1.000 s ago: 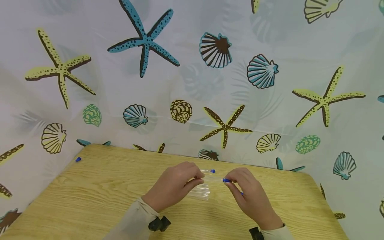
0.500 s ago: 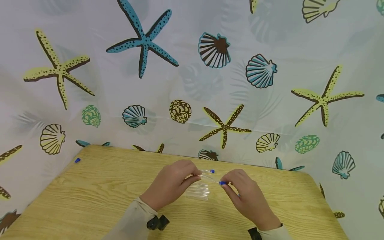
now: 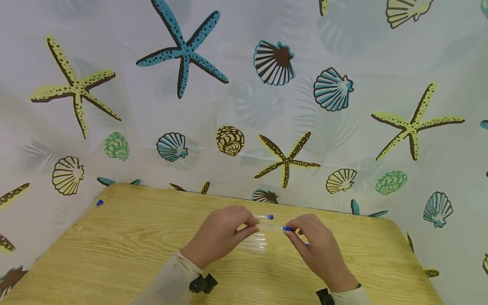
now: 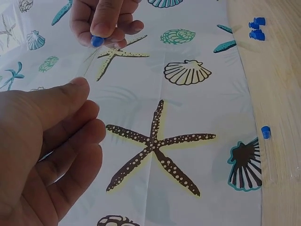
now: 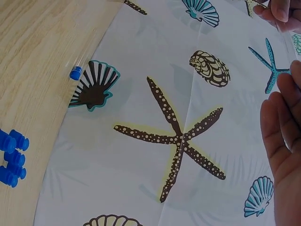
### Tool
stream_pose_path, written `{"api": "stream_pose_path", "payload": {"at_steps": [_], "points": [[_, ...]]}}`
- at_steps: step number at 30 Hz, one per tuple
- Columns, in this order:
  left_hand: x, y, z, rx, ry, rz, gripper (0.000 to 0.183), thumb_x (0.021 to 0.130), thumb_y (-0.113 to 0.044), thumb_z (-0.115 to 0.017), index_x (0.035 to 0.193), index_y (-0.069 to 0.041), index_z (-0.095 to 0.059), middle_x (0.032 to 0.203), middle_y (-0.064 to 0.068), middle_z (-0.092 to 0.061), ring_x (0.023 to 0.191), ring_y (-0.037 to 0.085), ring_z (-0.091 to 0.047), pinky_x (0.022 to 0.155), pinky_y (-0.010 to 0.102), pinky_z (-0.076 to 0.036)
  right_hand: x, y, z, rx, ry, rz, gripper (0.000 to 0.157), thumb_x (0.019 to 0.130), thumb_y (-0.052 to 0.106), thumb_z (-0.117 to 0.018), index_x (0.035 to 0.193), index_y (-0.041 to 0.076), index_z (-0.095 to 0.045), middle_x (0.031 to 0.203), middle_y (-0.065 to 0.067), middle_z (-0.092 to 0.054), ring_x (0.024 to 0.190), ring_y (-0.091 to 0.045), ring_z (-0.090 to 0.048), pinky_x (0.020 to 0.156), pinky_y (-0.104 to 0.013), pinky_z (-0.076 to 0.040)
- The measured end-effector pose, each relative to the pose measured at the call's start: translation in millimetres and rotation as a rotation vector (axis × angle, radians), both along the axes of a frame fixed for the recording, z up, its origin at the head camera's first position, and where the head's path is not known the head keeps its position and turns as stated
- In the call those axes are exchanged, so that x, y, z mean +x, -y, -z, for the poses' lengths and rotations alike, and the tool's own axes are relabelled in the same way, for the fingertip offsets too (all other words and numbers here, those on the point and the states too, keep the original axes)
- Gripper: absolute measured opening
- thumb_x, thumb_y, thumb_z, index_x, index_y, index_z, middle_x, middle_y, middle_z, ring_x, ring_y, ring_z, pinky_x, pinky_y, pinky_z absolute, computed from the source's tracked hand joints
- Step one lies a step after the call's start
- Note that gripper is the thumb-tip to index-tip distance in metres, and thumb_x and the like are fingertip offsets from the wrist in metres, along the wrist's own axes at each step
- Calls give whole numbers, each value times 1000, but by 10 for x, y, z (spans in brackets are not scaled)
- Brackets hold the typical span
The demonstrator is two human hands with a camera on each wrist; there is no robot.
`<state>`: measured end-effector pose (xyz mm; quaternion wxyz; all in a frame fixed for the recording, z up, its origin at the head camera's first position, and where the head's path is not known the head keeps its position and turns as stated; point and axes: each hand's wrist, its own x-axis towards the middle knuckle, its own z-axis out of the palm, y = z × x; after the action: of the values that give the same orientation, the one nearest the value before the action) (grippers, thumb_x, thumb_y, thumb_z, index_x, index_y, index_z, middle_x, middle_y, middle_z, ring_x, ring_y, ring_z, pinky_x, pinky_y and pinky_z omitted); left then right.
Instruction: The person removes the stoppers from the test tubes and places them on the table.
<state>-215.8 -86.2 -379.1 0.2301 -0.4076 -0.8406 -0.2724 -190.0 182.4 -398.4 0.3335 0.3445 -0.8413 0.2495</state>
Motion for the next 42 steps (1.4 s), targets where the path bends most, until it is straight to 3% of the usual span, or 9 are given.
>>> {"api": "stream_pose_path", "payload": {"at_steps": [6,16,21,25,29,37,42], "points": [[4,-18,2,8,-8,-8,11,95,-27,-77,101,-19,-73,94,-9,-73,80,3,-66,69,22,-56,-1,4,12,-29,-17,37,28,109,38,-53,106,14,-68,97,4,-68,87,-11,-62,69,-24,-55],[-11,-20,18,15,-19,-11,9,95,-22,-77,102,-18,-73,96,-7,-72,81,4,-65,69,22,-56,8,9,-1,-11,15,-14,26,109,35,-52,108,14,-68,100,4,-67,90,-12,-62,74,-20,-55],[1,-34,9,21,-17,-1,9,96,-24,-75,102,-17,-72,95,-7,-72,80,4,-65,67,22,-55,5,22,18,-61,-42,3,9,104,23,-66,106,16,-70,98,5,-68,86,-12,-61,70,-21,-54],[-1,-29,5,13,-10,-6,9,96,-24,-75,103,-18,-73,96,-7,-72,82,4,-65,70,23,-56,7,13,15,-55,-12,-10,12,105,26,-64,107,15,-69,99,4,-68,86,-12,-62,72,-17,-52],[-11,-17,10,10,-14,-7,9,96,-22,-75,103,-18,-72,97,-7,-72,81,4,-65,71,23,-56,3,2,9,-30,41,-42,25,108,35,-54,109,14,-68,100,3,-67,89,-11,-62,73,-16,-53],[-2,-27,7,17,10,0,11,96,-24,-76,103,-17,-72,93,-9,-71,79,2,-63,70,22,-55,-3,12,25,-41,-22,7,27,109,36,-53,105,14,-69,97,4,-68,85,-12,-62,70,-19,-54],[-11,-29,17,15,-11,0,9,95,-20,-76,103,-17,-72,94,-8,-71,79,3,-64,70,21,-56,-7,4,27,-33,5,-19,26,109,35,-54,107,13,-68,99,3,-67,88,-12,-62,72,-17,-54]]}}
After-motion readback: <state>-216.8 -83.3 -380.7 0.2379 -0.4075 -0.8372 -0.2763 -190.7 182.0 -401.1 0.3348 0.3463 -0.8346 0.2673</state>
